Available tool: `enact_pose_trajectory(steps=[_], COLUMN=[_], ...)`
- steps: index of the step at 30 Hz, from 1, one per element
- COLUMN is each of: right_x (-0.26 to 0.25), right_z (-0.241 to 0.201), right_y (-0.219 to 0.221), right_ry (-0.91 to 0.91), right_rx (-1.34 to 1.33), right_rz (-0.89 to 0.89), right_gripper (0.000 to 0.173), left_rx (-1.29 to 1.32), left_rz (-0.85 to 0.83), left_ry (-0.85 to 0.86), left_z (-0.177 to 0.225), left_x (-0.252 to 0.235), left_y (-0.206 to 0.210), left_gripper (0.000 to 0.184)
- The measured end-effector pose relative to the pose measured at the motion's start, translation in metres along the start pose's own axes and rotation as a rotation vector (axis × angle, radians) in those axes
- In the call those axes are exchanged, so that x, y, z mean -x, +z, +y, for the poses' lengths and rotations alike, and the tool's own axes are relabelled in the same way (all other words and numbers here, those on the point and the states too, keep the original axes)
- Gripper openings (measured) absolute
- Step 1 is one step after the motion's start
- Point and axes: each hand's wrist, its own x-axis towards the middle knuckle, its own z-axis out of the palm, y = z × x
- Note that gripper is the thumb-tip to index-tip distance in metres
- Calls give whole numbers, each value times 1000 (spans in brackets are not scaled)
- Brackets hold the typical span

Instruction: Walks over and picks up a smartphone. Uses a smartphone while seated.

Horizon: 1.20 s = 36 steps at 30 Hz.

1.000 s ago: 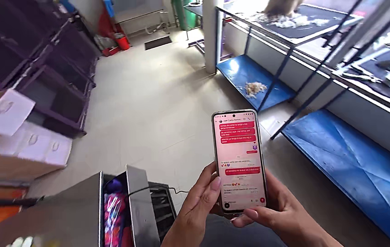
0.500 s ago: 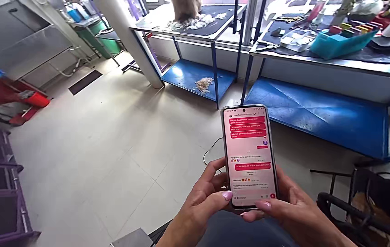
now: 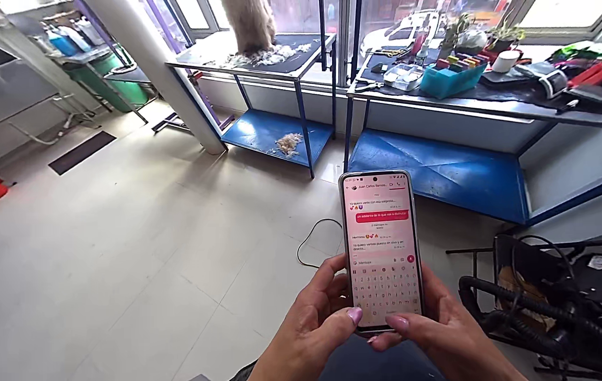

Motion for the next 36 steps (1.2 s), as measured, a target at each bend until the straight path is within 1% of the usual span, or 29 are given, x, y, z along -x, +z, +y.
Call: enact_pose_trajectory(steps=[7, 10, 14, 18, 21, 25, 28, 31, 33, 36], right_x=[15, 23, 40, 57, 69, 84, 92, 98, 101, 105], right_z=[-9, -9, -7, -9, -10, -9, -8, -6, -6, -6], right_y=[3, -2, -9, -15, -22, -28, -29, -30, -30, -29], right_ry=[30, 18, 2, -21, -48, -71, -91, -113, -123, -123], right_rx=[69, 87, 89, 84, 42, -50, -55, 9, 68, 77], right_rz=[13, -25, -44, -16, -35, 7, 71, 91, 108, 149], right_gripper=[62, 66, 70, 68, 67, 58, 49, 58, 63, 59], left_rx=[-4, -10, -12, 5, 6, 0, -15, -22, -32, -41], left_rz=[31, 44, 41, 20, -10, -55, -11, 45, 23, -91], left_ry=[79, 86, 62, 22, 1, -20, -14, -6, -22, -33], left_z=[-12, -18, -26, -31, -33, -36, -40, -46, -47, -45], left_x=[12, 14, 17, 13, 7, 0, -4, -8, -6, -1], left_y=[17, 24, 32, 43, 49, 59, 72, 80, 81, 78], left_gripper=[55, 55, 53, 48, 44, 46, 42, 35, 36, 42])
